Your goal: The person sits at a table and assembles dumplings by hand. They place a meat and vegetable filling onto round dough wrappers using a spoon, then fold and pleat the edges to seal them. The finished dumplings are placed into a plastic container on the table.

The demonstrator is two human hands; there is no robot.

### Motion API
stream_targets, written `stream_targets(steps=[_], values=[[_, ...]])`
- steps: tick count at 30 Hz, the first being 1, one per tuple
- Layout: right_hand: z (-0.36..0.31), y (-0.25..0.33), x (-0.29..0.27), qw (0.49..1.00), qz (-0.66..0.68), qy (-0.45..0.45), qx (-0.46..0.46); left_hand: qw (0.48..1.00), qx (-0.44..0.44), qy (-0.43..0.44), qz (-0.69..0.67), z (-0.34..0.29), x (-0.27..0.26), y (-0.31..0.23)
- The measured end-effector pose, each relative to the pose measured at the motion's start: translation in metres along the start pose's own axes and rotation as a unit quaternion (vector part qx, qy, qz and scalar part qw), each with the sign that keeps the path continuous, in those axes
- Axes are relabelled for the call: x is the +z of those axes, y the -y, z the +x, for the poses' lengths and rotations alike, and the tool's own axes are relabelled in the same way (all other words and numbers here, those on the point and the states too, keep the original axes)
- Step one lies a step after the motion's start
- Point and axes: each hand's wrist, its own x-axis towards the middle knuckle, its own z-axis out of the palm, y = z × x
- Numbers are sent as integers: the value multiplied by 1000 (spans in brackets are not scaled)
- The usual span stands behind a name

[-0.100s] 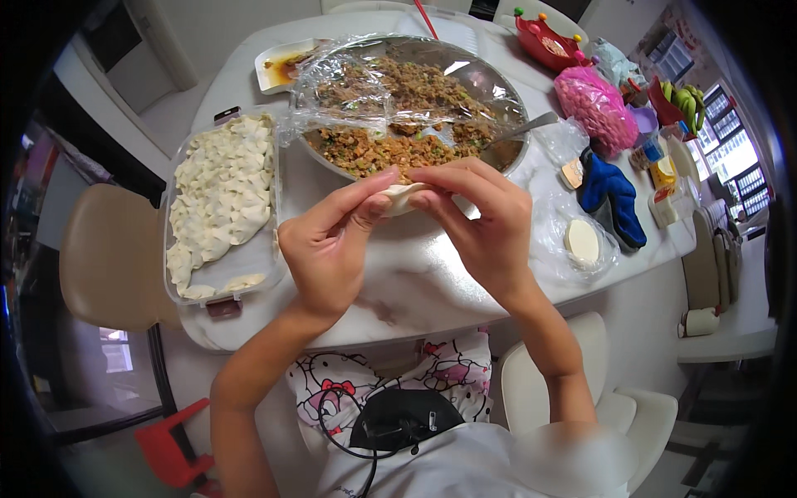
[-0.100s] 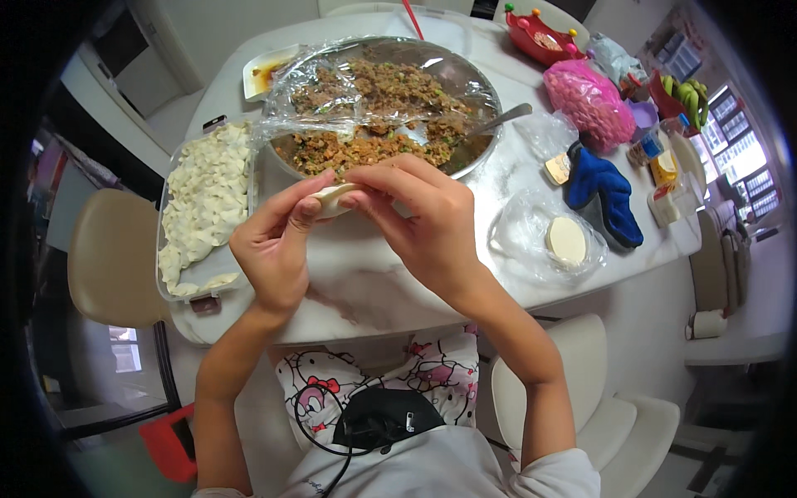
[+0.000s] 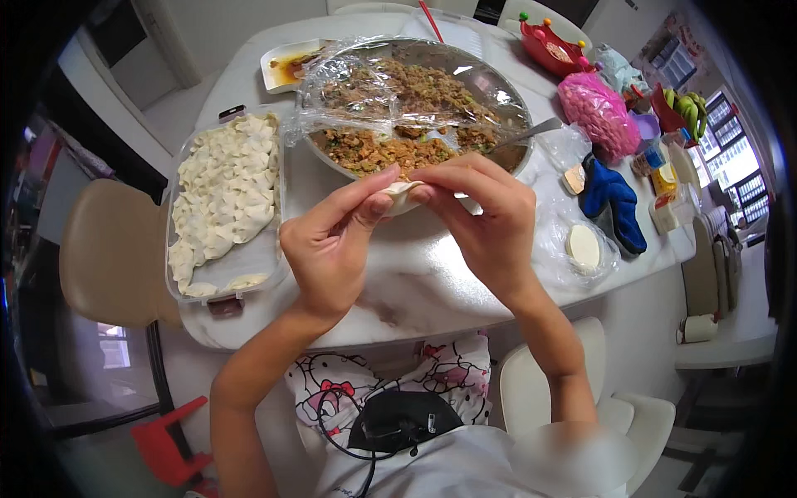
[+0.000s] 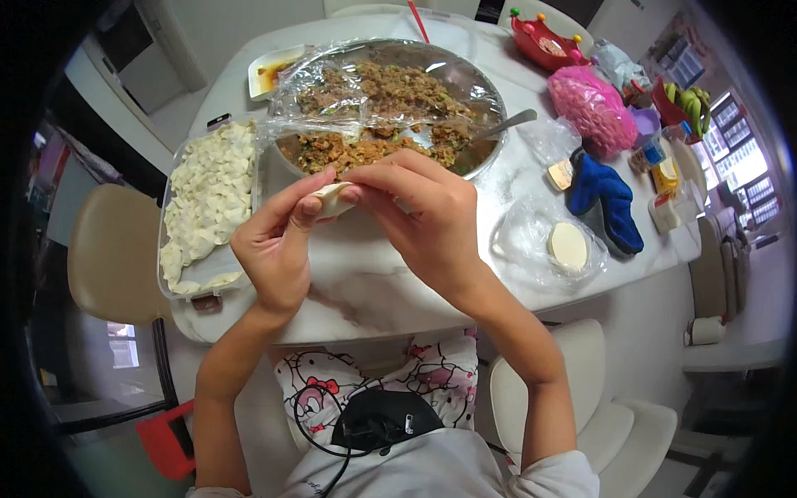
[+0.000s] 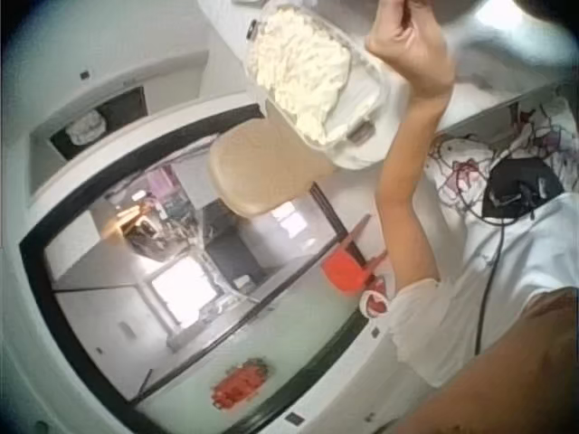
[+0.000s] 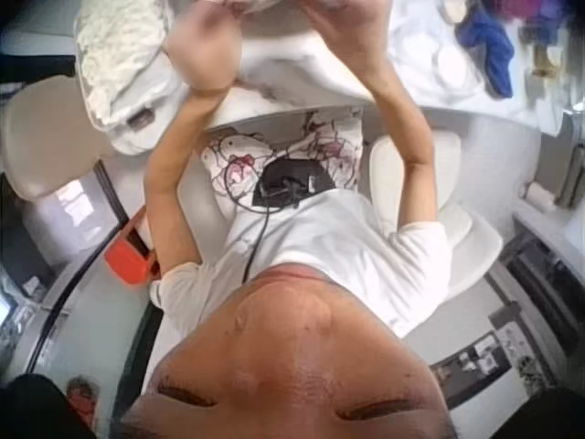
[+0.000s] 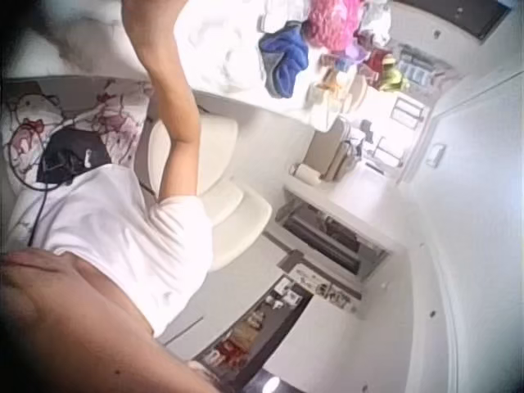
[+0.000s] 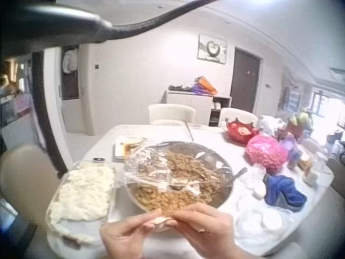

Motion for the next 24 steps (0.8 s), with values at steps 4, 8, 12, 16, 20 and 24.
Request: stream_targets(steps=[4,8,12,16,20,24], values=[[16,-3,-1,1000,12,-4,-10,992,-75,-9,-98,11,8,-11],[21,-23,6,998,42,-23,28,976,-148,46,-151,15,-1,-5],[20,-25,7,1000,-11,-14,0,975,-167,40,-145,17,-1,-3],[11,-29,10,998,18,-9,55,982,-155,15,-103,15,1,1],[7,-28,8,998,3,1,60,984,-156,14,-89,13,2,4],[7,-27,7,999,-17,3,-28,990,-131,52,4,10,6,6]])
